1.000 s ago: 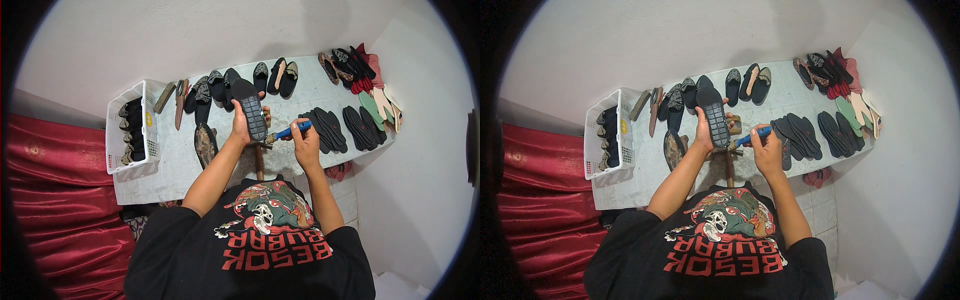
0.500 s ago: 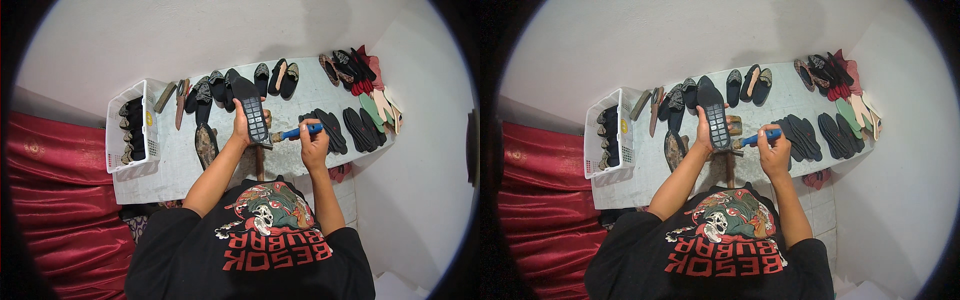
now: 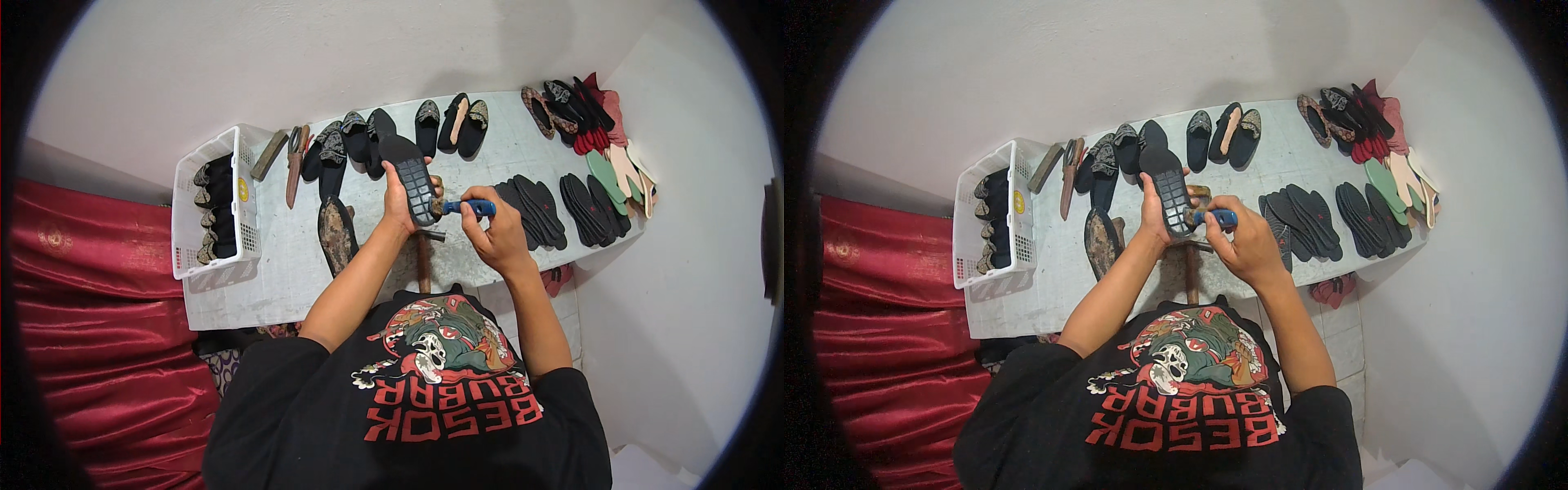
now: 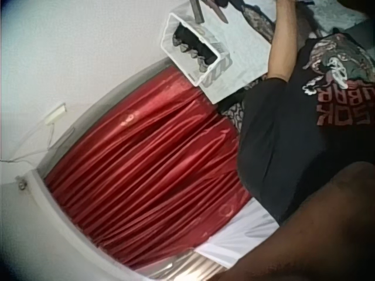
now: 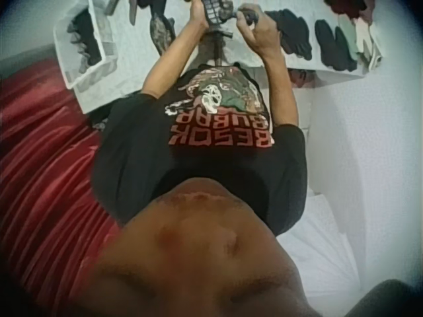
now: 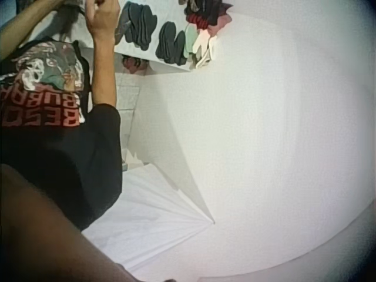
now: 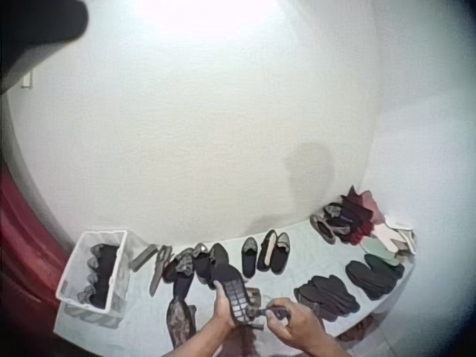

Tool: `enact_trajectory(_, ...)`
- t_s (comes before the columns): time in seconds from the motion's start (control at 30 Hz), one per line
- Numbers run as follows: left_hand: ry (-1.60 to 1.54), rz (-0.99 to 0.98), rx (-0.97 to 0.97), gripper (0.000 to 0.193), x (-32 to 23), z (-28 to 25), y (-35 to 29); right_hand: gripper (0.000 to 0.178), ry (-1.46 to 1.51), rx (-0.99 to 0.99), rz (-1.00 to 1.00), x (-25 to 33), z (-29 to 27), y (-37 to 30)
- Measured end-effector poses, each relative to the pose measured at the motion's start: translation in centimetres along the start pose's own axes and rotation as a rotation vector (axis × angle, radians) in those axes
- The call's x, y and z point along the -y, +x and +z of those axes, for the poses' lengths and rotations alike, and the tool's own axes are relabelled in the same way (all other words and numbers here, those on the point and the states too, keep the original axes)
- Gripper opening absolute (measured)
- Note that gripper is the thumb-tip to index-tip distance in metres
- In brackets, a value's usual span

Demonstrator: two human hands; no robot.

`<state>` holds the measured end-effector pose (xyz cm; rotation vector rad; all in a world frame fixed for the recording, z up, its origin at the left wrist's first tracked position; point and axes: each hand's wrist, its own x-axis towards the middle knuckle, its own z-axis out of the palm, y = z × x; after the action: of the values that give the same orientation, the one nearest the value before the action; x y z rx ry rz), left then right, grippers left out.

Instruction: The person hammers the bottom of a shoe with a hammer, applies adhesive to a shoe sole using a brush, and hammers the shoe sole again.

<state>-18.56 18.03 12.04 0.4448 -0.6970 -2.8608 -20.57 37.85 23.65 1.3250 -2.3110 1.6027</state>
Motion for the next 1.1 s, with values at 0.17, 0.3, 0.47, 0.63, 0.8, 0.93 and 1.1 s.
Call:
enact_trajectory(0.17,-0.043,-0.009,0.030,0.096,0.2,-0.9,-0.1,0.018,0.036,0.059,-0.012,0.7,0.5,-0.4)
enact_trajectory(0.3,-0.039,-0.023,0.013,0.095,0.3,-0.7,-0.2,0.018,0.038,0.053,0.014,0.3,0.6,0.3)
enact_trajectory(0.47,0.038,0.022,0.043,0.096,-1.1,-2.5,-1.2,0.019,0.278,-0.234,0.236,-3.2,0.8,0.5)
enact_trajectory(0.63,-0.014,0.079,0.124,0.089,-2.7,-4.9,-3.4,0.022,0.423,-0.218,0.423,-12.3,3.7,0.5)
enact_trajectory(0.8,0.073,0.140,0.009,0.090,-3.5,-5.4,-5.8,0.024,0.475,-0.201,0.685,-22.3,10.7,-2.0)
enact_trajectory(0.93,0.143,0.185,-0.097,0.090,-4.6,-6.2,-9.2,0.022,0.535,-0.164,0.766,-23.3,14.2,-2.2)
enact_trajectory(1.1,0.366,0.268,-0.364,0.081,-5.1,-6.8,-13.2,0.023,0.436,-0.071,0.770,-26.3,15.8,-2.8)
